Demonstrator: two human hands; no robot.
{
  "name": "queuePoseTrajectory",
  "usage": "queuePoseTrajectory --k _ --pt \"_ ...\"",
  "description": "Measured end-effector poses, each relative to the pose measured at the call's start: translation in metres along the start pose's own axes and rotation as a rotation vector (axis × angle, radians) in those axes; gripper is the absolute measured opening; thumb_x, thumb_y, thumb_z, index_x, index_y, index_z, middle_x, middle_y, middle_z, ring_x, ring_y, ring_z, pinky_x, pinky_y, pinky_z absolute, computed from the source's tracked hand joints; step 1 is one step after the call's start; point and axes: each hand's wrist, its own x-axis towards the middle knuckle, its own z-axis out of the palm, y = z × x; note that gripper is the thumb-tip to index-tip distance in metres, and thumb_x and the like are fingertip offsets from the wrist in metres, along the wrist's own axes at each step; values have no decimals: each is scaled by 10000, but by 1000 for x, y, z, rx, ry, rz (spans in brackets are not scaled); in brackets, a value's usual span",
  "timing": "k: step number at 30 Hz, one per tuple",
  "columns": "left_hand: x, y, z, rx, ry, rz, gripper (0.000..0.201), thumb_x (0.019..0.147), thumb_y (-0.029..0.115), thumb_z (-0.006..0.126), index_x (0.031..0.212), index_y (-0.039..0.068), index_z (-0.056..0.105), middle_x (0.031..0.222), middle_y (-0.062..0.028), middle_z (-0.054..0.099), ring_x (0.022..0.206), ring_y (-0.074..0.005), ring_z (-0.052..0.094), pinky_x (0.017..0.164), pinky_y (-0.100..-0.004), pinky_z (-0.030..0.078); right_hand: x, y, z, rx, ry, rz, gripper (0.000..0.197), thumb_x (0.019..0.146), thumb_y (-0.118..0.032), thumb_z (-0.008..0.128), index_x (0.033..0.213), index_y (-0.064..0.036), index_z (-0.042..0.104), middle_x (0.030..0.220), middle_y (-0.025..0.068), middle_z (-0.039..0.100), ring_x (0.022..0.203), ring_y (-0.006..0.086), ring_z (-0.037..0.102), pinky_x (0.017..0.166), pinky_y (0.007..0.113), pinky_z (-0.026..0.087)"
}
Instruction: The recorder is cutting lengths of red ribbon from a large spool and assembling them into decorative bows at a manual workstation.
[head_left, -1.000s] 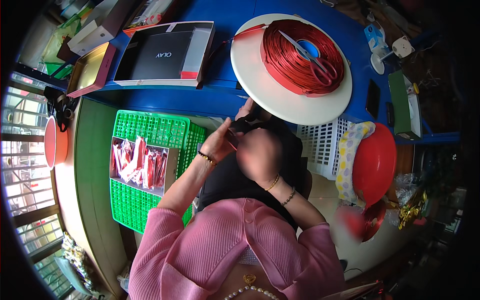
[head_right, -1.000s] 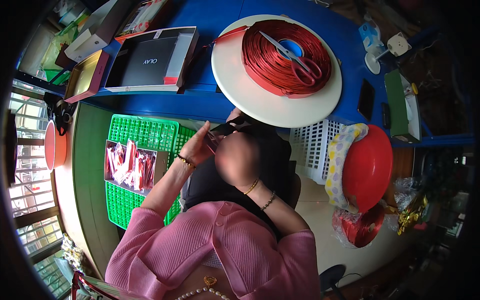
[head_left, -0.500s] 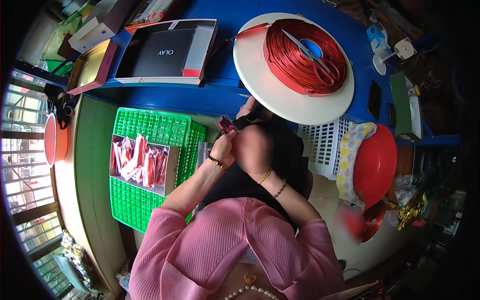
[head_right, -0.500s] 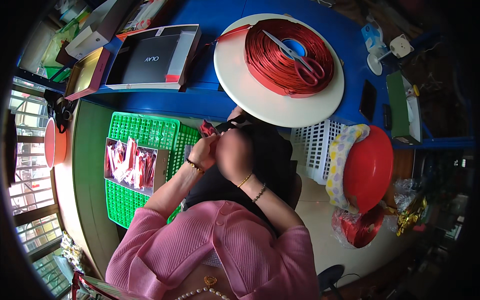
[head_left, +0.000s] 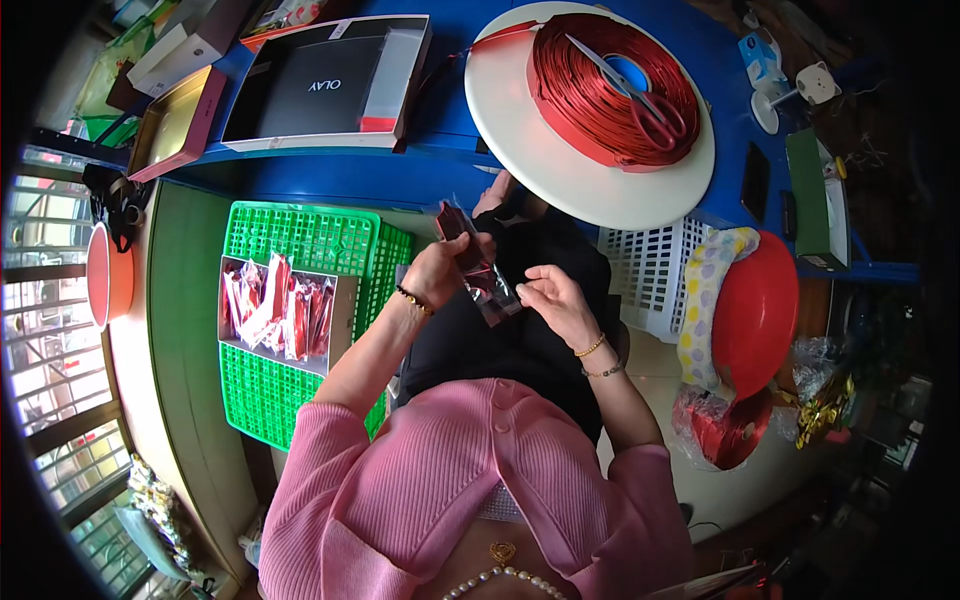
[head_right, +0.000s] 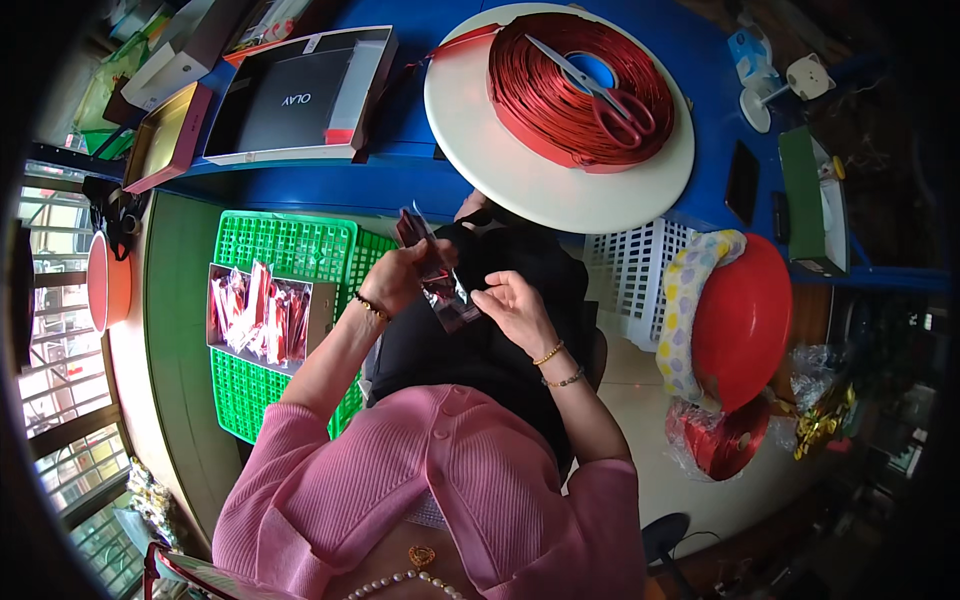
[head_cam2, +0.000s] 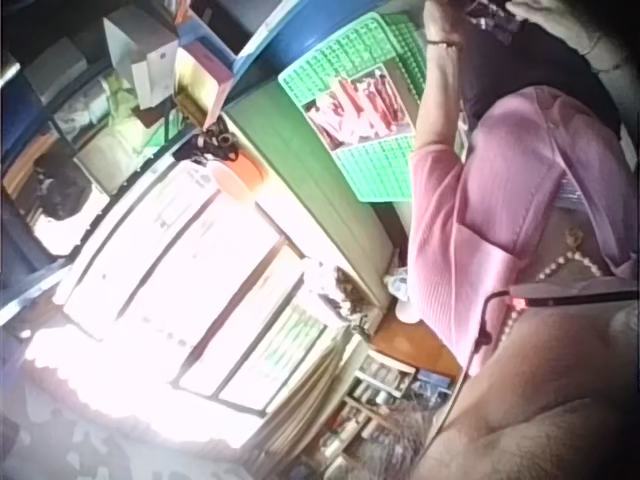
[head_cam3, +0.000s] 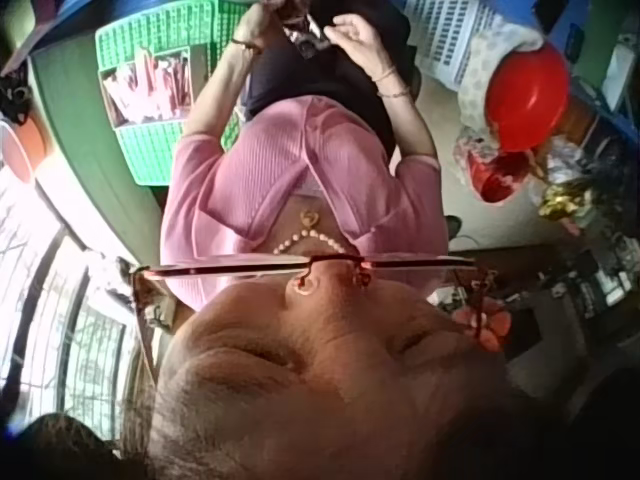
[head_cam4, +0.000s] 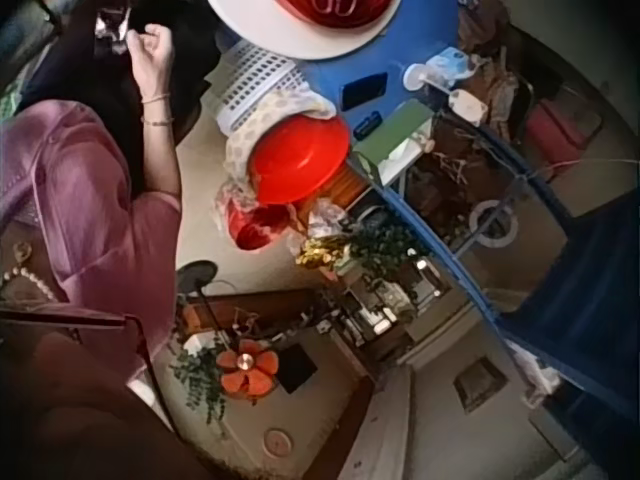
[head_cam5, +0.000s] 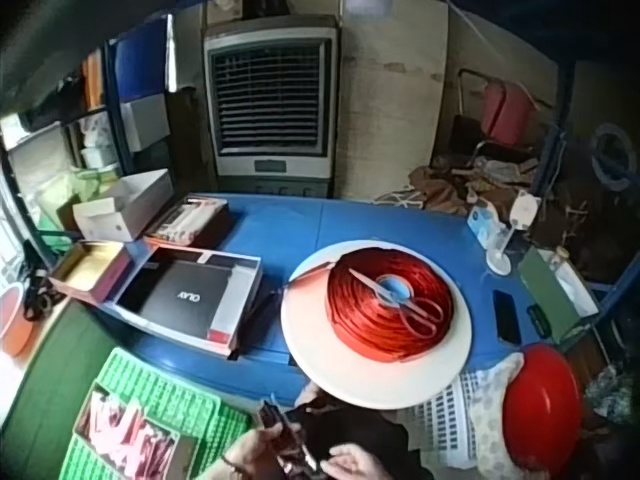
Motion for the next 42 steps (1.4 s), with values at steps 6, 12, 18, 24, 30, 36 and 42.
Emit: queuePoseTrajectory --k 6,12,18,24,30,36,42 --pt "2 -7 4 164 -60 -113 360 919 320 482 1065 2 562 1010 -132 617 948 -244 600 833 -363 472 8 20 20 276 -237 179 175 868 -172 600 956 -22 581 833 35 625 694 88 605 642 214 509" --pt "-26 -21 -16 569 26 -174 278 884 322 567 935 50 596 806 -58 646 741 -131 632 652 -274 515 15 40 40 429 4 160 144 854 -164 621 867 -28 574 766 27 625 615 71 594 582 190 506" --pt "-23 -30 -29 638 167 -110 127 854 177 594 841 51 607 762 -62 660 636 -128 638 585 -240 518 7 32 34 -466 288 -356 335 662 -195 772 873 -83 538 766 30 558 706 163 564 618 321 453" --pt "-21 -30 -29 608 140 -108 119 840 161 580 846 46 606 752 -65 662 638 -124 637 581 -237 513 8 22 32 -835 -118 -744 313 626 -202 763 790 -111 513 772 20 546 770 199 546 707 352 370" --pt "-18 -35 -33 648 177 -78 105 817 141 567 834 43 601 734 -48 652 624 -118 626 571 -234 506 18 27 42 -819 -149 -713 262 634 -178 752 730 -103 519 725 18 569 742 198 576 695 351 374" --pt "-17 -35 -27 765 195 -60 107 785 131 579 827 36 606 716 -47 641 609 -126 616 571 -238 512 13 20 46 -785 -103 -616 239 641 -134 741 623 -91 507 654 21 566 679 207 577 662 351 381" --pt "-17 -29 -33 736 188 -146 190 818 157 560 898 -15 582 729 -130 662 653 -207 662 583 -280 531 -24 -5 -8 -306 168 -562 172 704 21 691 687 -35 529 711 37 613 676 102 576 646 234 456"
